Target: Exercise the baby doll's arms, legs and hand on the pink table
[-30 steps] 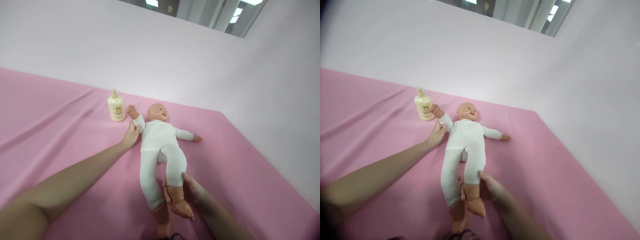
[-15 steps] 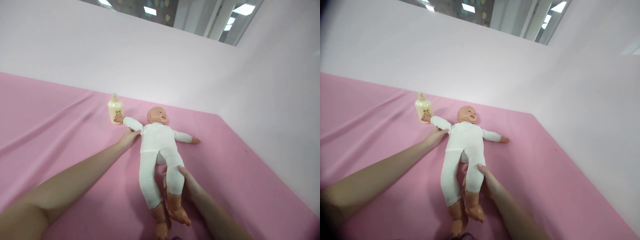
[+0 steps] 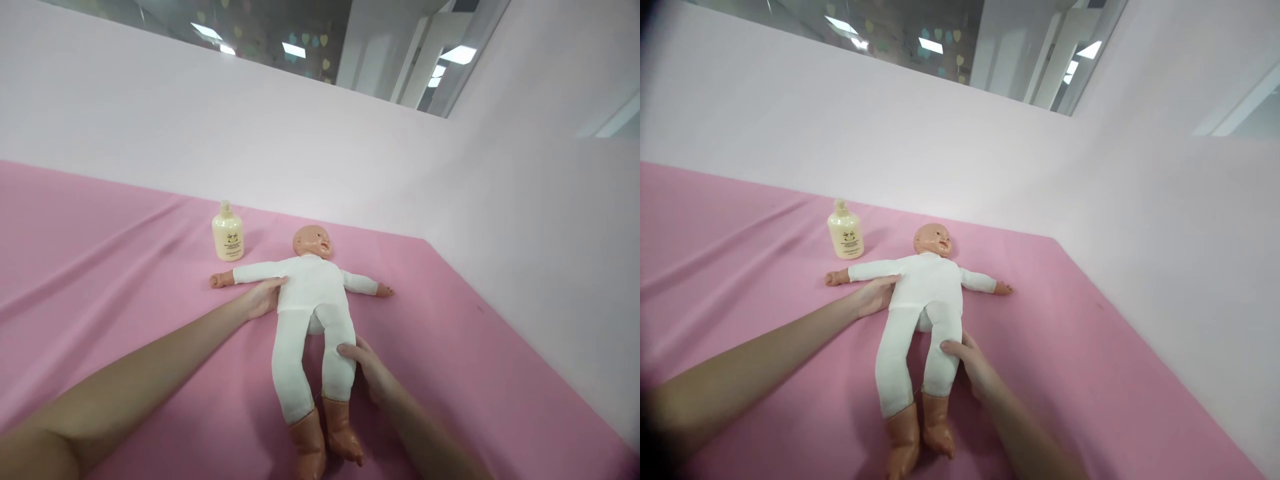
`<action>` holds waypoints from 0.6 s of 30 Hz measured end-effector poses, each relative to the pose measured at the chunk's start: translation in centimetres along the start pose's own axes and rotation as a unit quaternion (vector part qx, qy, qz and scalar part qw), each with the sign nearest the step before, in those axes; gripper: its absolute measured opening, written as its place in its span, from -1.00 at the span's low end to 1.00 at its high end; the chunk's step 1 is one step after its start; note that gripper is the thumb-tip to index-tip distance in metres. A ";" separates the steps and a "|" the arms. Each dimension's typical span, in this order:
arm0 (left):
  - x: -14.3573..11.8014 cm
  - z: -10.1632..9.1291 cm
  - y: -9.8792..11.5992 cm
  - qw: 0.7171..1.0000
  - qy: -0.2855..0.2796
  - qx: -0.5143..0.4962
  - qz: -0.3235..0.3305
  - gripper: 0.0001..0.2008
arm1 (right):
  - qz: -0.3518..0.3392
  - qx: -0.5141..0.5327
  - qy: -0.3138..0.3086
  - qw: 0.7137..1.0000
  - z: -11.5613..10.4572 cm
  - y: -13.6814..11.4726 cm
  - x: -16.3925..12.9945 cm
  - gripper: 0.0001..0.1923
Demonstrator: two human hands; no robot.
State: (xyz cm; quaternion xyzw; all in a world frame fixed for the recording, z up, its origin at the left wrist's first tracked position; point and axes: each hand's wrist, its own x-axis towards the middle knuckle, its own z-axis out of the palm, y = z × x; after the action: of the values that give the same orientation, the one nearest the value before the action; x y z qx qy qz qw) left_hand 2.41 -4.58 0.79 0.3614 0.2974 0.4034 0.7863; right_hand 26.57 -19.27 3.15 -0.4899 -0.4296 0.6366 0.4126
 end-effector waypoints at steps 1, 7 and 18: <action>-0.1 0.1 0.0 1.000 -0.007 -0.003 -0.008 -0.64 | 0.000 0.001 0.008 1.000 0.0 -0.3 0.0 -0.49; -0.8 0.5 0.2 0.997 -0.013 -0.007 -0.070 -0.57 | -0.036 -0.047 0.032 0.998 0.4 -1.2 -0.6 -0.38; -8.2 3.0 -1.4 0.980 -0.098 -0.044 -0.168 -0.52 | -0.131 -0.061 0.175 0.974 0.8 -0.4 -0.8 -0.65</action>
State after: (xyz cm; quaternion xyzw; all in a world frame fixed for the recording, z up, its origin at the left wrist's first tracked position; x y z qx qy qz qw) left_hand 1.19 -13.08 2.71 0.3091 0.2574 0.2410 0.8832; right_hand 26.00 -20.03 3.87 -0.5573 -0.4496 0.4536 0.5306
